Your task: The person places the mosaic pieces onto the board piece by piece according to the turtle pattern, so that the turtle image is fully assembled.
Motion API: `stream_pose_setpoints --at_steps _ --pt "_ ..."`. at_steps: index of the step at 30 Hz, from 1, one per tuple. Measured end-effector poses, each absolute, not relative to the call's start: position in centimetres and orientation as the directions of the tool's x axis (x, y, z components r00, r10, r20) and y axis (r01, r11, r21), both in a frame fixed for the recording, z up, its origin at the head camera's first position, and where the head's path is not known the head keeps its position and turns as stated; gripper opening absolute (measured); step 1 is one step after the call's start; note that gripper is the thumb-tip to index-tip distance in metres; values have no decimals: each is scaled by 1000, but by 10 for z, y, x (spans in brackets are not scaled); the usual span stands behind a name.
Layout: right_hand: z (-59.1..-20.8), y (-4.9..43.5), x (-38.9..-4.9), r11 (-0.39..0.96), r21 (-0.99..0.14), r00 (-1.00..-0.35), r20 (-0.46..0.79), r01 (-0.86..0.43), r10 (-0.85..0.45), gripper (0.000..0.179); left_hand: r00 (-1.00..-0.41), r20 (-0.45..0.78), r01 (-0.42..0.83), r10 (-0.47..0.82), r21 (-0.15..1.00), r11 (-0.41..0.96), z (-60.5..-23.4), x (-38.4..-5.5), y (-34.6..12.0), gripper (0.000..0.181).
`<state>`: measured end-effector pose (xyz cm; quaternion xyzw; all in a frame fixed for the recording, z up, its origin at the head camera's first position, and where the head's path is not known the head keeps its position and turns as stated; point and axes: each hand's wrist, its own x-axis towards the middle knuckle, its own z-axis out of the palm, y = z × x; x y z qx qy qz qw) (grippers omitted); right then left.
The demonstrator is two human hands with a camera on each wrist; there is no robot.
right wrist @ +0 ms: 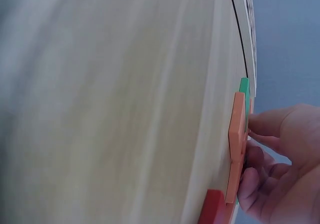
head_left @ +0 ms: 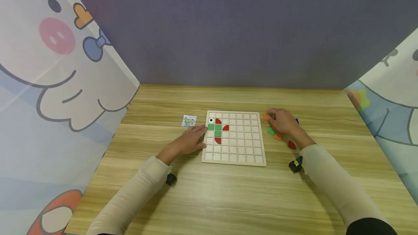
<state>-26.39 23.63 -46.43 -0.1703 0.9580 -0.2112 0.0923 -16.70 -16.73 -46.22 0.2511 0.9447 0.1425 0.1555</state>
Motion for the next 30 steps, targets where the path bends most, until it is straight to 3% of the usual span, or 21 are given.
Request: stream_pose_setpoints --at_steps 13,24,30 --pt "-459 236 -260 854 -450 -931 -115 -262 -346 17 -825 -211 439 525 347 829 -461 -167 -166 72" --pt "-457 226 -251 796 -540 -944 -9 -273 -329 18 -822 -197 452 534 344 823 -460 -166 -166 72" --pt "-453 211 -244 759 -580 -929 -11 -296 -370 21 -823 -201 446 532 351 823 -460 -166 -166 72"
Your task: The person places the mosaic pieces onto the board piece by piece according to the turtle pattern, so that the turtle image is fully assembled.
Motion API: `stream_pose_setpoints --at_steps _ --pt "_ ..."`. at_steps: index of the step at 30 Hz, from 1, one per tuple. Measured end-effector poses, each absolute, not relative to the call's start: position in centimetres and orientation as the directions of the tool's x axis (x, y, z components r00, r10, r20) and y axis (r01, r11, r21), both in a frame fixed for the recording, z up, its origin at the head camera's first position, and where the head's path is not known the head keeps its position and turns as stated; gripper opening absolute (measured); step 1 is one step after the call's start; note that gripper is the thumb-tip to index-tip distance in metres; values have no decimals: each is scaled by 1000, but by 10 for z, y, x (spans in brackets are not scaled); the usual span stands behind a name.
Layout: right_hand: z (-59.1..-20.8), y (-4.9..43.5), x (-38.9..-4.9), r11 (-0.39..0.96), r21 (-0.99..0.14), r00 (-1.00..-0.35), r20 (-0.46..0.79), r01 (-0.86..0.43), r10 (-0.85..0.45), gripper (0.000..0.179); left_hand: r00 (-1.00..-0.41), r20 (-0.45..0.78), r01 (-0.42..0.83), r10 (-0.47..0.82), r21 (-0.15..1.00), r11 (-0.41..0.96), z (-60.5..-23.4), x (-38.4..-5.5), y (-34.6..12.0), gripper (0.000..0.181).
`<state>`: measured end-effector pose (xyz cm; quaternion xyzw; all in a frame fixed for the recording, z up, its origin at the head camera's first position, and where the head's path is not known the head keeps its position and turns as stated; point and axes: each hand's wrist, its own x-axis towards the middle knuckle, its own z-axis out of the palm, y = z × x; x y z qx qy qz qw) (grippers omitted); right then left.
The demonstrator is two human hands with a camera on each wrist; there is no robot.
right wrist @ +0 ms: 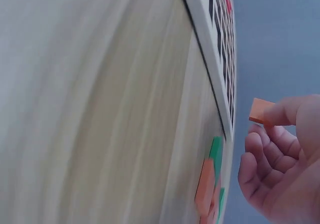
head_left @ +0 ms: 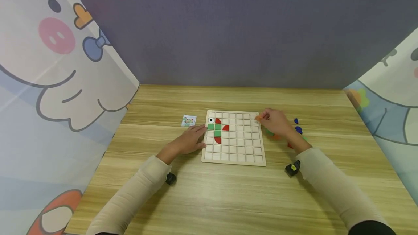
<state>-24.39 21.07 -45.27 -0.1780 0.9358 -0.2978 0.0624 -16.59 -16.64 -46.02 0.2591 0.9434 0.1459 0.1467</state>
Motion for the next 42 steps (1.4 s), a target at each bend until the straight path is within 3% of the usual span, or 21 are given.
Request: stream_pose_setpoints --at_steps 11,24,42 --pt "-452 181 -240 701 -654 -920 -19 -285 -392 20 -826 -206 436 524 355 827 -460 -166 -167 71" --pt "-452 145 -235 614 -715 -856 -41 -336 -516 13 -831 -207 425 516 360 830 -462 -166 -167 72" --pt "-452 112 -226 648 -669 -798 -135 -363 -587 9 -827 -187 442 531 369 818 -462 -165 -168 72"
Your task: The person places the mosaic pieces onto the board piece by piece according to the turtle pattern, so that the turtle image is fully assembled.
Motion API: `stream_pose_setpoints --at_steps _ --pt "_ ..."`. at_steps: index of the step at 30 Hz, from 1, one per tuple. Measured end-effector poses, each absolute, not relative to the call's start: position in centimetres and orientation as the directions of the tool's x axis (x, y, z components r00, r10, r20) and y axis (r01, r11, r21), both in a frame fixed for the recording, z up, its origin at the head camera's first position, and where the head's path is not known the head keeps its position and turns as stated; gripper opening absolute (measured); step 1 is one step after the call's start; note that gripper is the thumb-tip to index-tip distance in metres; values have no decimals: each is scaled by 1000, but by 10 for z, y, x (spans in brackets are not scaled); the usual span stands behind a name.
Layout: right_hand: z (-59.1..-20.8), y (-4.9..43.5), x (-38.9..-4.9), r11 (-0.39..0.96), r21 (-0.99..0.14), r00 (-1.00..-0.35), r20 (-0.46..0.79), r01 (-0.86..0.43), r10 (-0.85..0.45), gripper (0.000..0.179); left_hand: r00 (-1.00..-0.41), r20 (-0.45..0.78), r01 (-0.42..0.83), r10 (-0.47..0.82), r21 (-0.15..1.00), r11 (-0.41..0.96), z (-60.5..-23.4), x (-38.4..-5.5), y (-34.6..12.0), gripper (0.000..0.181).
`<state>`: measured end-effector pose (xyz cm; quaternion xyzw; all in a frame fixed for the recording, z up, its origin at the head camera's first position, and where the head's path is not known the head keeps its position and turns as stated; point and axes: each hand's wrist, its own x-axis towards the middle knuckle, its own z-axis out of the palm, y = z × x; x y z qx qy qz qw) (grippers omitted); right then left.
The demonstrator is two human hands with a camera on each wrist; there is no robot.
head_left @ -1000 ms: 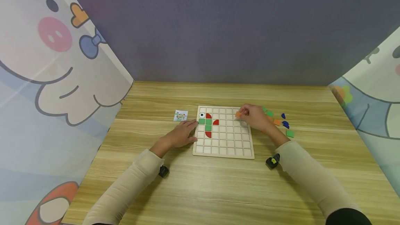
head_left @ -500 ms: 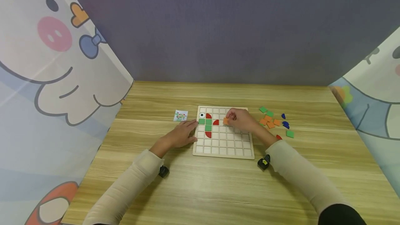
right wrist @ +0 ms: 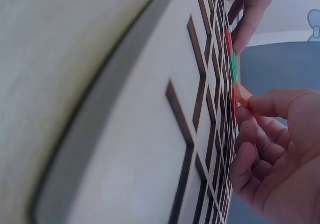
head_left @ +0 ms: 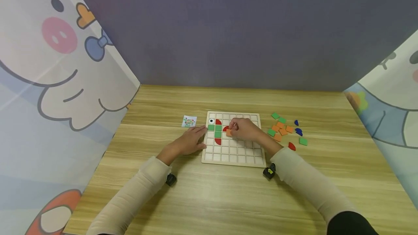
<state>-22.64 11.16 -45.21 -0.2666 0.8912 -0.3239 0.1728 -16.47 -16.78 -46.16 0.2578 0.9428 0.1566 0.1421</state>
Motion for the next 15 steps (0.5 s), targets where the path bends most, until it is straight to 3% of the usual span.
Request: stream_pose_setpoints --at_steps 15 --pt "-453 98 -222 657 -655 -787 -152 -373 -598 9 -828 -193 432 526 377 819 -462 -165 -168 72"
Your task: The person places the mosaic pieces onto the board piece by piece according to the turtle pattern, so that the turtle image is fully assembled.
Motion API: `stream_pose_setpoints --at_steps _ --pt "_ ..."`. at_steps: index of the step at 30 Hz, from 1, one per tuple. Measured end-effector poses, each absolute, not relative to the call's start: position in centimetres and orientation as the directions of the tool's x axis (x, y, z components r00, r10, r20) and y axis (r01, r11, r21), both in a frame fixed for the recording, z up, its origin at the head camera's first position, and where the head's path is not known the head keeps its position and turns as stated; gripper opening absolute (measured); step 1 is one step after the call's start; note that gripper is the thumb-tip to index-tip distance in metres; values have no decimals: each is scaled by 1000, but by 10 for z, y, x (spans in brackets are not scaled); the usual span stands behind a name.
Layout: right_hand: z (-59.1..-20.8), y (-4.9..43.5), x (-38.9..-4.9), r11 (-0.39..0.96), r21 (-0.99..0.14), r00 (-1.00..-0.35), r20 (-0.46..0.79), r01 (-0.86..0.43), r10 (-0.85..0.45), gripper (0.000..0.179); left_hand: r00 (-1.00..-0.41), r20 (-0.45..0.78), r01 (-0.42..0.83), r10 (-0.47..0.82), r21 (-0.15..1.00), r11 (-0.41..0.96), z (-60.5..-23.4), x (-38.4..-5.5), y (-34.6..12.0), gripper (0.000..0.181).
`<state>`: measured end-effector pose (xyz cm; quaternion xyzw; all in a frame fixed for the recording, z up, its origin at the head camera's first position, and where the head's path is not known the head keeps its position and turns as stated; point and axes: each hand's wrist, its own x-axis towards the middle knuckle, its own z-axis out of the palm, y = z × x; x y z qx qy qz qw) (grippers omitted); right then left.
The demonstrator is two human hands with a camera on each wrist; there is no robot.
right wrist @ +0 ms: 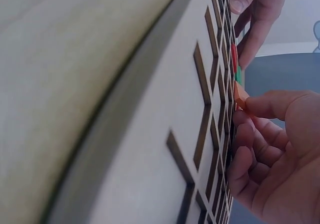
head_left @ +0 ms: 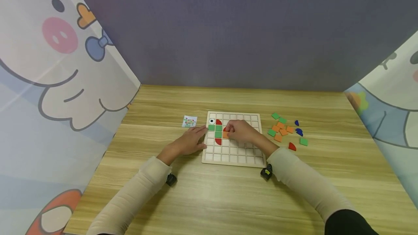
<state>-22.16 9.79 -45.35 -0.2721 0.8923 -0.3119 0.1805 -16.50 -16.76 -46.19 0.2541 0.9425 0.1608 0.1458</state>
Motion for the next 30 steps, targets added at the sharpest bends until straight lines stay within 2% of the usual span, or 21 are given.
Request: stream_pose_setpoints --at_steps 18,26,30 --pt "-453 105 -225 671 -643 -801 -147 -369 -581 17 -827 -197 437 527 366 822 -462 -165 -167 73" --pt "-453 126 -229 687 -615 -822 -107 -388 -559 11 -824 -187 449 535 360 818 -464 -166 -167 72" --pt "-452 139 -231 688 -632 -834 -115 -358 -539 12 -824 -184 452 536 357 817 -463 -165 -167 72"
